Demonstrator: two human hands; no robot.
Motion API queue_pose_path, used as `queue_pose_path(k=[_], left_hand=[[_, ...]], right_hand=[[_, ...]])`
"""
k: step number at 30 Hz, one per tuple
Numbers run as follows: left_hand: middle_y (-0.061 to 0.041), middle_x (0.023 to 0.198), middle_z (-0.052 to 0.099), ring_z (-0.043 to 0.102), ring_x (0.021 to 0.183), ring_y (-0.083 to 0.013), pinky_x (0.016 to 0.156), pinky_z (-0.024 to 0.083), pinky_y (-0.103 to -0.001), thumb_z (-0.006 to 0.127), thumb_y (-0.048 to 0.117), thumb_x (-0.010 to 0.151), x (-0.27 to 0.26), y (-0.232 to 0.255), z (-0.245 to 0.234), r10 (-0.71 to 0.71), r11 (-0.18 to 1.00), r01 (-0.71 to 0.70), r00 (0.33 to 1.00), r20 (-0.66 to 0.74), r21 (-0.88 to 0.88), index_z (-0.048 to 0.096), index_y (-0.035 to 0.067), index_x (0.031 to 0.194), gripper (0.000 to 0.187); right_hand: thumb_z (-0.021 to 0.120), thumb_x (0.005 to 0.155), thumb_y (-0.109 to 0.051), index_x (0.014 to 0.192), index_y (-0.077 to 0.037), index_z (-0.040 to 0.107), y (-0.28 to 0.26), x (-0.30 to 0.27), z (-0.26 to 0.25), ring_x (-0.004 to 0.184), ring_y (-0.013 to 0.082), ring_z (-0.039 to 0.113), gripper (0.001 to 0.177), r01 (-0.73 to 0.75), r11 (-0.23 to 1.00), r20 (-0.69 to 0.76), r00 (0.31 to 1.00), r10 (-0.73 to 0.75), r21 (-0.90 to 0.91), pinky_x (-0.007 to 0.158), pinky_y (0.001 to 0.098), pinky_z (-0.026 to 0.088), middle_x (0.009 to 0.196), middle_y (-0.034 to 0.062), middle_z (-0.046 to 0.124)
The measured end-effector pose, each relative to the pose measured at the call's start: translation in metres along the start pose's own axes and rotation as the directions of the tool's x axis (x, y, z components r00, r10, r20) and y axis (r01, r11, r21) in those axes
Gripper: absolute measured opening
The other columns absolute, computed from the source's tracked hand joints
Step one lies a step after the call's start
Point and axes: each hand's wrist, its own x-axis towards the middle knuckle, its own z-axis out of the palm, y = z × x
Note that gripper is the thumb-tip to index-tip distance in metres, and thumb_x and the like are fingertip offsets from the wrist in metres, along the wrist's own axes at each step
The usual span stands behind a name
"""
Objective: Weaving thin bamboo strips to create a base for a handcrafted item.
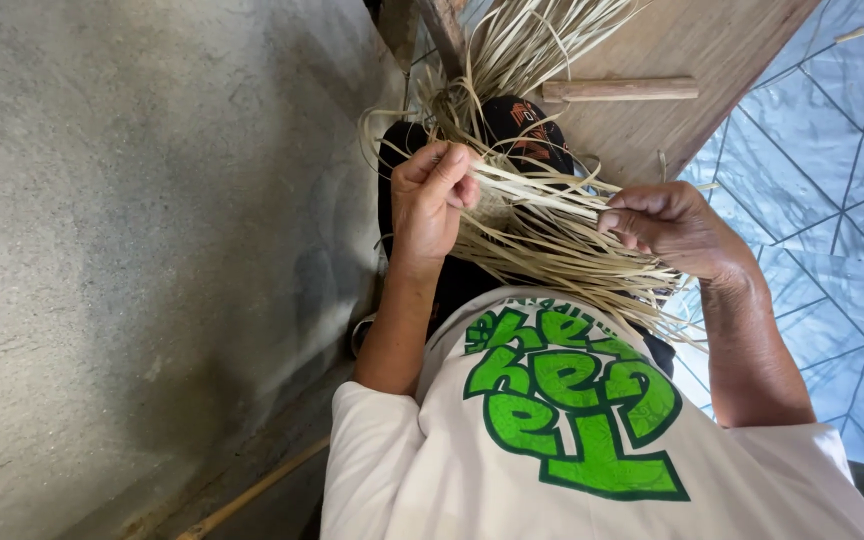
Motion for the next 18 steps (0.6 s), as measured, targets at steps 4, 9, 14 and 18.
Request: queue_pose_path(k=[4, 9, 14, 18], left_hand=[[-0.012, 0.061, 0.057, 0.054, 0.053, -0.0122, 0.050, 0.045, -0.025, 0.067, 0.010, 0.100, -0.002, -0.010, -0.009, -0.146, 0.982, 0.141, 0.989, -0.027, -0.124, 0.070, -0.006, 0.095, 0.017], [-0.004, 0.064, 0.056, 0.052, 0.055, -0.0063, 0.052, 0.040, -0.018, 0.069, 0.009, 0.098, 0.000, 0.001, -0.019, -0.128, 0.989, 0.115, 0.980, -0.152, -0.094, 0.070, 0.003, 0.096, 0.007], [-0.001, 0.067, 0.054, 0.047, 0.056, -0.0056, 0.053, 0.037, -0.017, 0.064, 0.013, 0.103, 0.018, 0.049, -0.098, -0.106, 0.989, 0.074, 0.962, -0.252, -0.131, 0.067, 0.006, 0.096, 0.010], [-0.005, 0.081, 0.068, 0.061, 0.067, -0.0116, 0.061, 0.049, -0.024, 0.072, 0.019, 0.098, 0.022, 0.095, -0.174, -0.156, 0.841, -0.035, 0.939, -0.305, -0.540, 0.070, 0.004, 0.109, 0.018]], right_hand=[[0.065, 0.098, 0.002, 0.092, 0.005, 0.074, 0.012, 0.001, -0.002, 0.049, 0.0120, 0.051, 0.011, 0.000, 0.999, 0.005, 1.000, 0.000, 0.037, 0.052, 0.0245, 0.046, 0.053, 0.0121, 0.059], [0.069, 0.097, 0.000, 0.094, 0.003, 0.075, 0.008, -0.001, 0.000, 0.048, 0.0090, 0.050, 0.008, 0.022, 1.000, -0.016, 1.000, -0.022, -0.001, 0.048, 0.0233, 0.042, 0.054, 0.0092, 0.060], [0.068, 0.097, 0.000, 0.098, 0.003, 0.076, 0.001, -0.008, -0.021, 0.046, 0.0141, 0.051, 0.009, 0.004, 0.999, 0.008, 1.000, -0.003, -0.036, 0.049, 0.0259, 0.043, 0.055, 0.0151, 0.062], [0.058, 0.100, 0.005, 0.109, -0.002, 0.078, -0.014, -0.013, -0.048, 0.076, 0.0150, 0.066, 0.023, -0.181, 0.943, -0.018, 0.983, 0.183, -0.279, 0.069, 0.0292, 0.054, 0.094, 0.0075, 0.078]])
